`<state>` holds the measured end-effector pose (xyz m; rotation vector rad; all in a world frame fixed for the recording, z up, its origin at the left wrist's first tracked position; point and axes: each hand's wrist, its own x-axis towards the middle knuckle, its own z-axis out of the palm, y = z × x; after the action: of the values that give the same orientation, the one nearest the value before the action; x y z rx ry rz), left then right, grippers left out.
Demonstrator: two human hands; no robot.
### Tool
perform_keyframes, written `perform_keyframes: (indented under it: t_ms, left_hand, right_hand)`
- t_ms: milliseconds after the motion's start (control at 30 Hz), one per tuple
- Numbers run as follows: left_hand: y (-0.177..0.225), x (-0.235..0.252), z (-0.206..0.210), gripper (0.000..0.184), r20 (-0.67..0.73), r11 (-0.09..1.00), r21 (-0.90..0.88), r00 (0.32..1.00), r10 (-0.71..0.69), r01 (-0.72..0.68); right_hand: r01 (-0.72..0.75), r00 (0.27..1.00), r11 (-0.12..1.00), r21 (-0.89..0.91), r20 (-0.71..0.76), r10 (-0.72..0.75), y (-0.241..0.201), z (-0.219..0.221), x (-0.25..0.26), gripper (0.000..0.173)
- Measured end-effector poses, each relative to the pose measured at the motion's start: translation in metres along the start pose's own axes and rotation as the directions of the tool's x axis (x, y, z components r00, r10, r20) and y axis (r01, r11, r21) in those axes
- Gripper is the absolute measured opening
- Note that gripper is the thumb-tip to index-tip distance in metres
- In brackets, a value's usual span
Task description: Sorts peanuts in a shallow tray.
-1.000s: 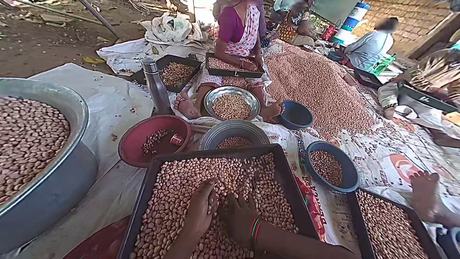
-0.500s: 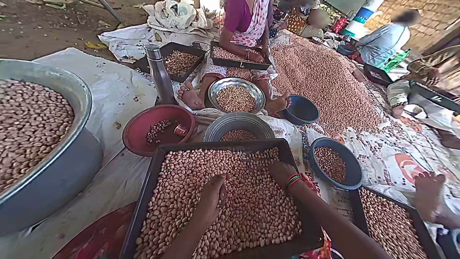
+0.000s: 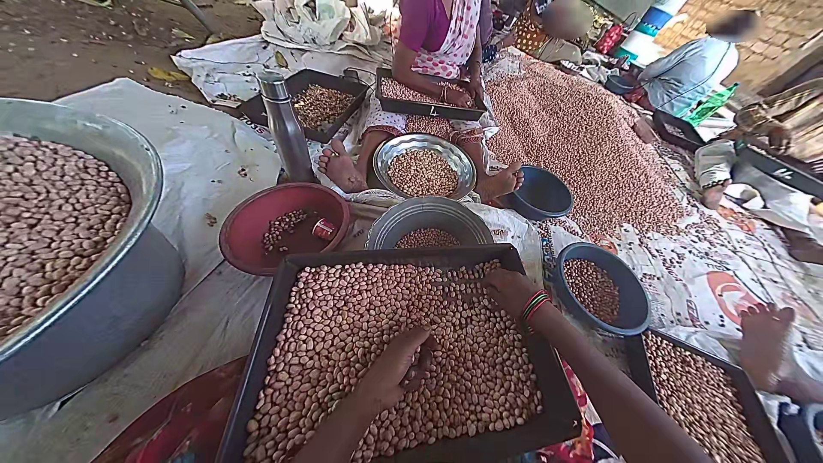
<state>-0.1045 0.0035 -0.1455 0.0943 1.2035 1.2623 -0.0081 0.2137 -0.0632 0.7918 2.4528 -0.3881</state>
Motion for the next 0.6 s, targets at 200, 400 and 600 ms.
perform_keyframes:
  t_ms: [200,400,600]
  left_hand:
    - [0.003,0.000,0.001,0.037,-0.060,1.000,-0.009,0.998,0.026,-0.027]
    - [0.003,-0.001,-0.001,0.037,-0.064,0.998,-0.015,0.996,0.066,-0.068]
    - [0.003,-0.001,0.000,0.036,-0.082,0.998,-0.010,0.995,0.065,-0.066]
  right_hand:
    - [-0.111,0.987,0.982,-0.155,0.100,0.127,-0.006,0.037,0.011,0.039]
    - [-0.126,0.990,0.988,-0.086,0.049,0.130,-0.004,0.036,0.009,0.037]
    - [-0.116,0.993,0.987,-0.107,-0.013,0.115,-0.003,0.043,0.007,0.037]
